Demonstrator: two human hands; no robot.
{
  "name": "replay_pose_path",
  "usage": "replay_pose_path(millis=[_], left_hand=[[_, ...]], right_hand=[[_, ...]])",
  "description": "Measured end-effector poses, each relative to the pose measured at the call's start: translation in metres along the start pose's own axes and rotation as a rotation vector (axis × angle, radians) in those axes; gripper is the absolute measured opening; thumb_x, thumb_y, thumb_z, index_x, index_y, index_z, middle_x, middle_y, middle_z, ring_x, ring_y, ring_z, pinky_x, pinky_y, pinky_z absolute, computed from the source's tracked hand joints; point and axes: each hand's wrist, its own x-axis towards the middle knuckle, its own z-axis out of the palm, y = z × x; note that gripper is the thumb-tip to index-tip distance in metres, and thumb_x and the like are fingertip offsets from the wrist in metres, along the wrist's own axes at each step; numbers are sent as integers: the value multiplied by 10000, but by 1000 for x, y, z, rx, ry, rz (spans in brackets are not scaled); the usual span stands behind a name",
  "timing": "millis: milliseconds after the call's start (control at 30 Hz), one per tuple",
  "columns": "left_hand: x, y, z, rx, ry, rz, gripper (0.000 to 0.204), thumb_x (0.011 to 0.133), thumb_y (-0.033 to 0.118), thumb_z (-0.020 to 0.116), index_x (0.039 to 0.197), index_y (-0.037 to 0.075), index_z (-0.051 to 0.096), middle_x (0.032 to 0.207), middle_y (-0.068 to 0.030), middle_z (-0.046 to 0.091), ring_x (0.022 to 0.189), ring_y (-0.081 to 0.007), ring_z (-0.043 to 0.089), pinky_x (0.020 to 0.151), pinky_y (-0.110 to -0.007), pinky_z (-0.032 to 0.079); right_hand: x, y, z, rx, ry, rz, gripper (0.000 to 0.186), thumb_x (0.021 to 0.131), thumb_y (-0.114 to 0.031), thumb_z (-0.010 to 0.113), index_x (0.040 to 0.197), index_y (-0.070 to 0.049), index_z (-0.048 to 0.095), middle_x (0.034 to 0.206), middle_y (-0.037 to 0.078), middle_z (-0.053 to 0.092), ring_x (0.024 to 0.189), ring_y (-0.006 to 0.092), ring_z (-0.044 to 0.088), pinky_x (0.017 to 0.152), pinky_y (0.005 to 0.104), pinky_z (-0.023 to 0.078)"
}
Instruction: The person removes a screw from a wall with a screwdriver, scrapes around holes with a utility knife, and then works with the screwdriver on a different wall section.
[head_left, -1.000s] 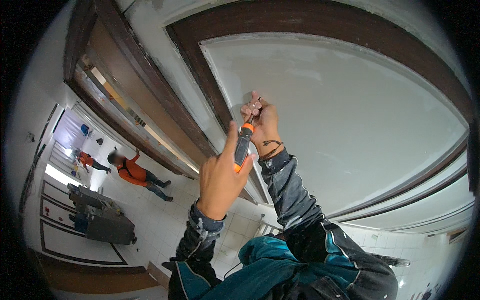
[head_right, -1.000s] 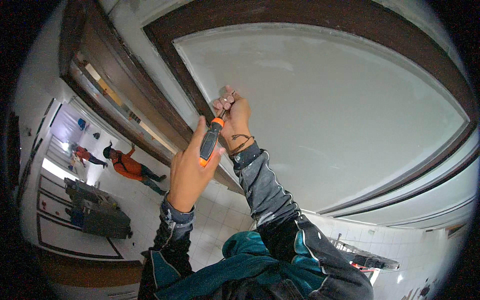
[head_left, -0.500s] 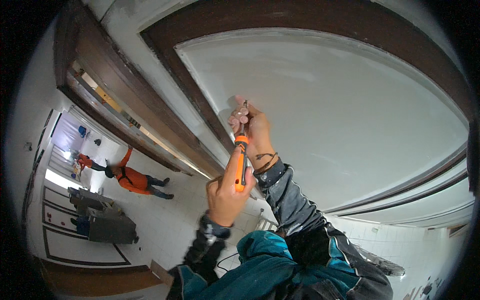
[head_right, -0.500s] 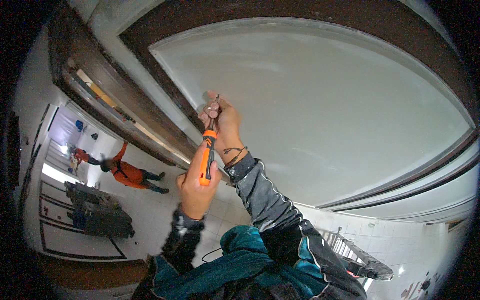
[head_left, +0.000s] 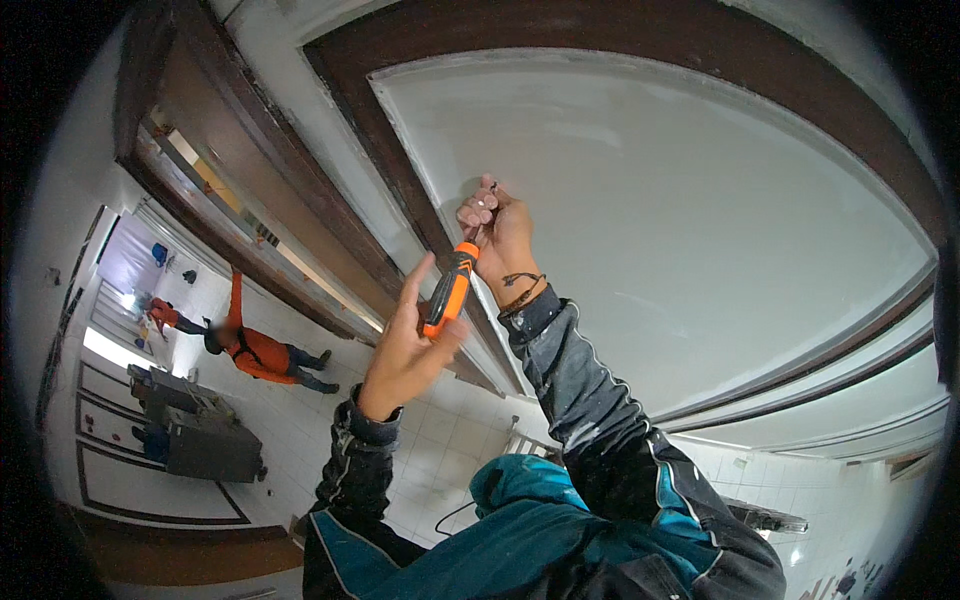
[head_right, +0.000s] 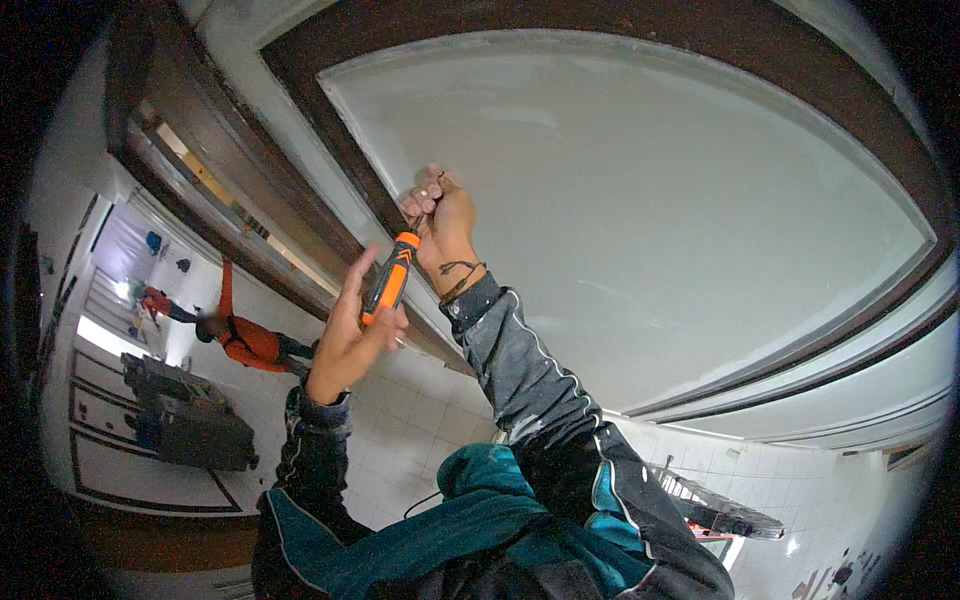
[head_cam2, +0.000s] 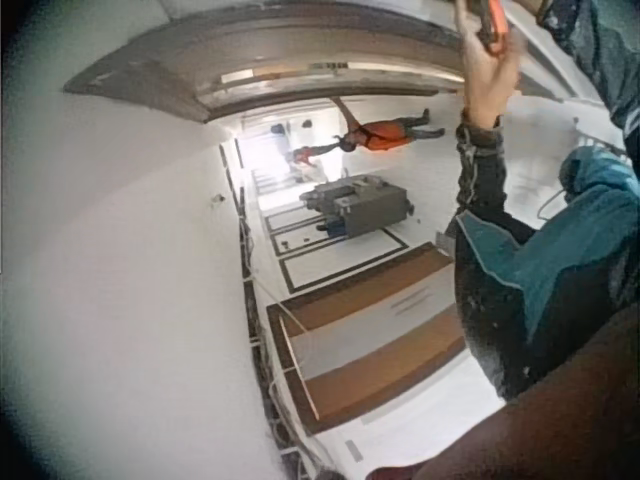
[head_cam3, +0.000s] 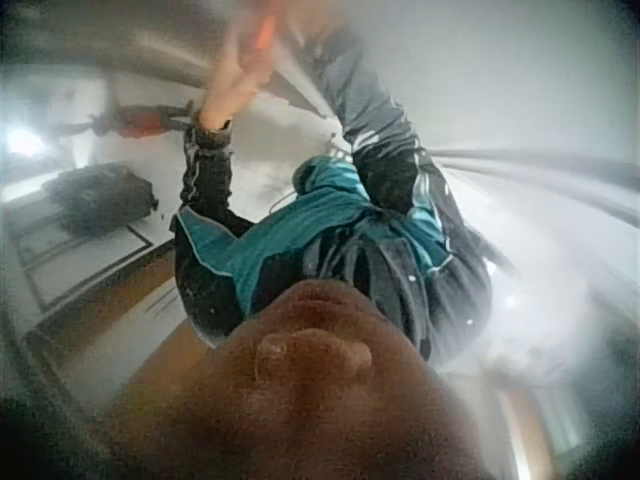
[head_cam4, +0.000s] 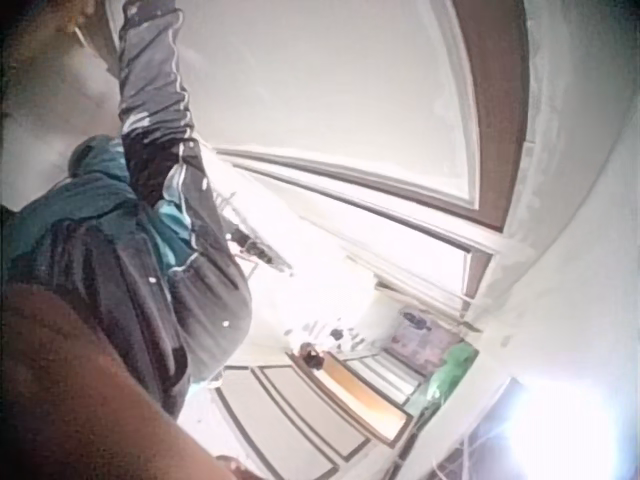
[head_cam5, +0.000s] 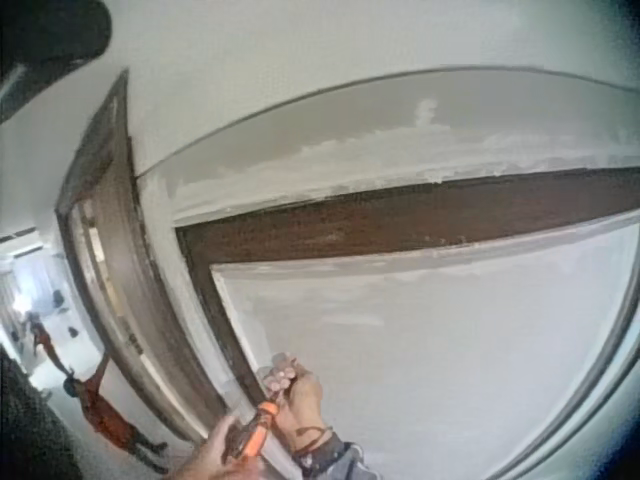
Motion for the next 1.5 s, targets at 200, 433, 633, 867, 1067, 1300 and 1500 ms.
replay_pose_path(millis=[200,433,633,867,1067,1300,1500], left_hand=[[-9,-14,28,-1736,-28,-577,567,970,530,429,1256,41,456,700,-15,501,519,-78,493,650,-328,558],[11,25,23,-136,100,-327,447,912,279,602,1272,27,517,759,-125,632,633,-281,613,593,-409,509],[6,13,18,312,108,-70,474,904,267,614,1306,45,496,837,-233,658,712,-376,648,617,-433,507],[-9,21,30,-1204,107,-729,358,966,348,559,1176,61,522,656,19,469,486,-26,375,577,-276,530],[0,21,22,31,172,-171,400,907,240,629,1230,36,512,610,-117,564,525,-256,572,557,-407,505],[9,35,-19,601,-215,-136,609,881,186,635,1394,39,342,876,-236,642,670,-398,638,582,-457,511],[-14,23,5,-655,7,-432,560,966,359,529,1399,54,344,841,-78,575,523,-155,509,570,-377,530]], right_hand=[[-6,8,1,13,-23,-61,172,1008,-167,340,976,-63,473,613,-45,375,496,91,347,479,257,324],[-4,-2,0,-97,29,-49,215,1005,-167,339,1044,-18,488,643,-34,377,507,95,354,500,269,340],[-6,-1,-3,-43,32,-50,216,1007,-178,353,1047,-19,493,641,-33,359,512,93,336,499,258,324],[-7,0,1,-16,-13,2,212,1018,-183,351,1018,-33,501,624,-51,363,502,79,315,473,253,308],[-16,3,10,-52,44,-32,218,1015,-133,322,1096,-1,475,634,-34,368,524,83,328,508,246,327],[-13,2,13,34,56,12,238,1021,-159,326,1040,-23,520,639,-32,393,515,83,338,492,253,317],[-9,-6,6,25,-17,41,217,1015,-140,346,1090,-10,502,629,-37,388,497,83,320,465,243,294]])
